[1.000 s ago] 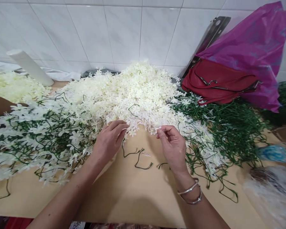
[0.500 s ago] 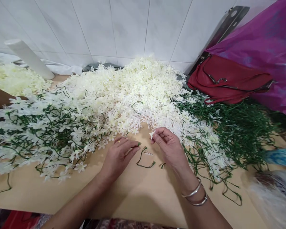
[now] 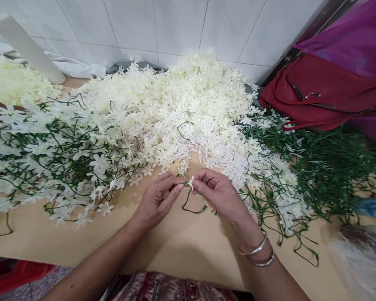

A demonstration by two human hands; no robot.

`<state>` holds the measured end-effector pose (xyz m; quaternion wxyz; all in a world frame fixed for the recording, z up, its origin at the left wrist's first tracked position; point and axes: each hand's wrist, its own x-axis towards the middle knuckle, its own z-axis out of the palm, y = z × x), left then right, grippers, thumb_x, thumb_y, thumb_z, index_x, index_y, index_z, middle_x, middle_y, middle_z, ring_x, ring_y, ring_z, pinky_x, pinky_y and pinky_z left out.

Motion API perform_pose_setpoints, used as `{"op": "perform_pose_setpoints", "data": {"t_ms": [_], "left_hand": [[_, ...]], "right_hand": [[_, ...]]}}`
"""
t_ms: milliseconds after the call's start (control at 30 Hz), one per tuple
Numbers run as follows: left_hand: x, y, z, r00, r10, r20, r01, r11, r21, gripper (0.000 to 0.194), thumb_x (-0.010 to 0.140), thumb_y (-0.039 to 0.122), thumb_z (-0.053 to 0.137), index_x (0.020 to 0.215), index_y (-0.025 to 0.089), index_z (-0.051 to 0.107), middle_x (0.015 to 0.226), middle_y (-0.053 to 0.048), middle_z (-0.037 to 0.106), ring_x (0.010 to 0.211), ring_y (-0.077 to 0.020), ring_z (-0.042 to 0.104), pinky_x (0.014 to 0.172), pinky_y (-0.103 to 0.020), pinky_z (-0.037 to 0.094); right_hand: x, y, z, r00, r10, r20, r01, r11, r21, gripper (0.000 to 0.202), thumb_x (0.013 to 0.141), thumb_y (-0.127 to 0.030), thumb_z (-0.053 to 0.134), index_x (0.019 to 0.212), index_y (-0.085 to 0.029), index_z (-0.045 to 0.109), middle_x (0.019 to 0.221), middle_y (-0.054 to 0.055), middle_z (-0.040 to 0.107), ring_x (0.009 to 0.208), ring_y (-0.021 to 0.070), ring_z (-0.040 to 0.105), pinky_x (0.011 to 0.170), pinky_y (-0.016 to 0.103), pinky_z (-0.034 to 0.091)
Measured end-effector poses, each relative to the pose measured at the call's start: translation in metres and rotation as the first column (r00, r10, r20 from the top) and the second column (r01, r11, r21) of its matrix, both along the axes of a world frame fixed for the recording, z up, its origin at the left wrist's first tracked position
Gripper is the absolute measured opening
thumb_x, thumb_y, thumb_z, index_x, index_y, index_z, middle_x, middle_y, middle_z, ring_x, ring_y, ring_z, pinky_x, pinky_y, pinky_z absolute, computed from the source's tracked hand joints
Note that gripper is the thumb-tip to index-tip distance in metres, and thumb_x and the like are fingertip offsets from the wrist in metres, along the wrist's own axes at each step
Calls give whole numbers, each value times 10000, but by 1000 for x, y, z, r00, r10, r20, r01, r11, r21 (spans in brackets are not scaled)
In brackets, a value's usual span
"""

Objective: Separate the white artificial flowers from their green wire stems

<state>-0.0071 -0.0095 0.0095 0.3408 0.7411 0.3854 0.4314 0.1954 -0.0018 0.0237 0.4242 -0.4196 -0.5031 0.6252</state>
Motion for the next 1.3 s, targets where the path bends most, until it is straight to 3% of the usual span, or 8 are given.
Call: {"op": "perform_pose_setpoints", "data": {"t_ms": [633,900,1300], "left_hand": [[-3,2,-2,988,-110,-105,103,992,-67,219,1064,219,520,920,177,679,741,8,501,737,-147,511,684,-248,403],[-2,3,-3,995,-84,-62,80,994,-69,190,1056,206,539,957,176,697,763,-2,551,745,-146,527,682,-243,411],[-1,5,2,991,-96,-89,87,991,-100,247,1070,258,507,942,179,702,756,-15,569,744,-166,548,691,-266,428]], "right_hand": [[0,-1,-2,992,33,125,-31,999,-16,204,865,-382,769,826,-202,681,730,-29,599,659,114,495,645,274,420],[0,1,-9,996,24,85,-20,999,-47,263,851,-442,801,837,-203,692,782,-3,661,713,135,556,686,282,456],[-1,6,-6,998,42,52,-38,996,-83,239,819,-415,828,778,-220,695,742,-13,679,696,133,575,689,281,480]]}}
